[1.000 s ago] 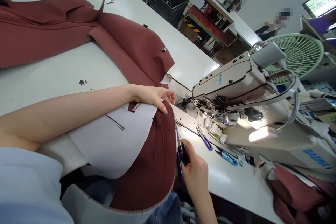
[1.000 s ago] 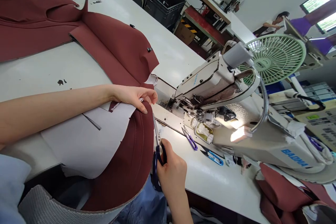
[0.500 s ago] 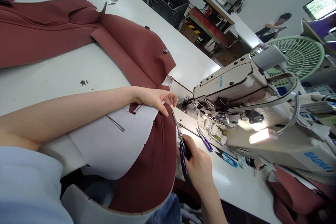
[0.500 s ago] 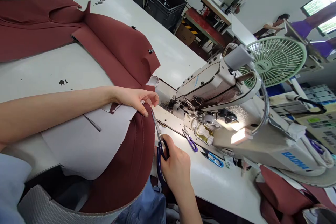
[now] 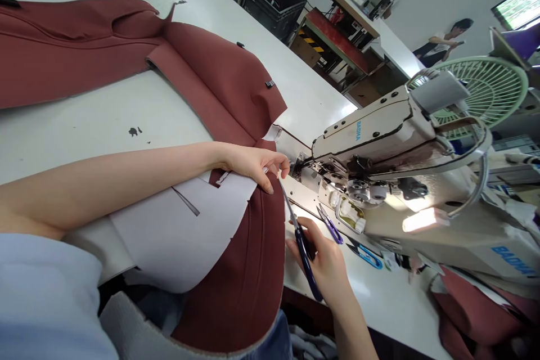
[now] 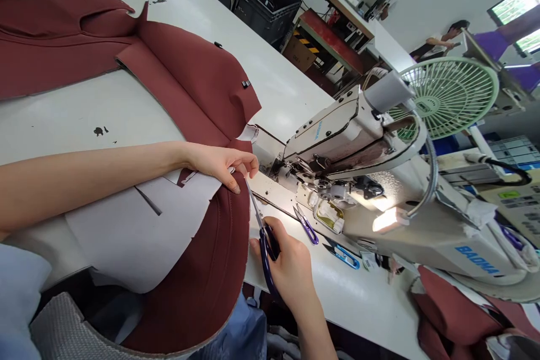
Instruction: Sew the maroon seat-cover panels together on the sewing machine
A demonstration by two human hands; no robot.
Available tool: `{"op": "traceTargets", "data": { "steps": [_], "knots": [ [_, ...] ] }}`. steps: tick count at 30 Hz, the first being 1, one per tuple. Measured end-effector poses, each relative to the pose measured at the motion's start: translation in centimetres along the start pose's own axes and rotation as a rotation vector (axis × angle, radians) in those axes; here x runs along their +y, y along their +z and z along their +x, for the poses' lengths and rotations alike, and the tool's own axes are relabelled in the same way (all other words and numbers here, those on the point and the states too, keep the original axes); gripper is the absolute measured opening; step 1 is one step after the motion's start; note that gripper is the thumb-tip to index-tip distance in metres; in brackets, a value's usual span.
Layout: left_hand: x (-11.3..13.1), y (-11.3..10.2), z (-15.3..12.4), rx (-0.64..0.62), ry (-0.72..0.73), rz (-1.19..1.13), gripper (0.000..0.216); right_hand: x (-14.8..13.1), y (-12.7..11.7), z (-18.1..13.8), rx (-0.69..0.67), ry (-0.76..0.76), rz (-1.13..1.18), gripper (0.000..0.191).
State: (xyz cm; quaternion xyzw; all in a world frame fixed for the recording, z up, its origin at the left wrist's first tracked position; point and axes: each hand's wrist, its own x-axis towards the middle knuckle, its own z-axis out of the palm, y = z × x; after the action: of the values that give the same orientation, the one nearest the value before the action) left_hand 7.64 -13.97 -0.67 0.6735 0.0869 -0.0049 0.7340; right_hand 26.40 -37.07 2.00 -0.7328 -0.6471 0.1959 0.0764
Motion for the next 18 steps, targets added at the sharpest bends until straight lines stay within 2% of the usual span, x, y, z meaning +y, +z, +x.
{"op": "traceTargets", "data": {
  "steps": [6,18],
  "knots": [
    [0.19,0.0,-0.04,-0.014,0.007,0.009,0.036,0.05,-0.39,-0.26,-0.081,0.013,0.045,0.029],
    [0.29,0.06,-0.11,-0.004,0.005,0.035,0.035,-0.69,-0.92,0.37,-0.022,-0.038,-0.134,0.026]
  ]
}}
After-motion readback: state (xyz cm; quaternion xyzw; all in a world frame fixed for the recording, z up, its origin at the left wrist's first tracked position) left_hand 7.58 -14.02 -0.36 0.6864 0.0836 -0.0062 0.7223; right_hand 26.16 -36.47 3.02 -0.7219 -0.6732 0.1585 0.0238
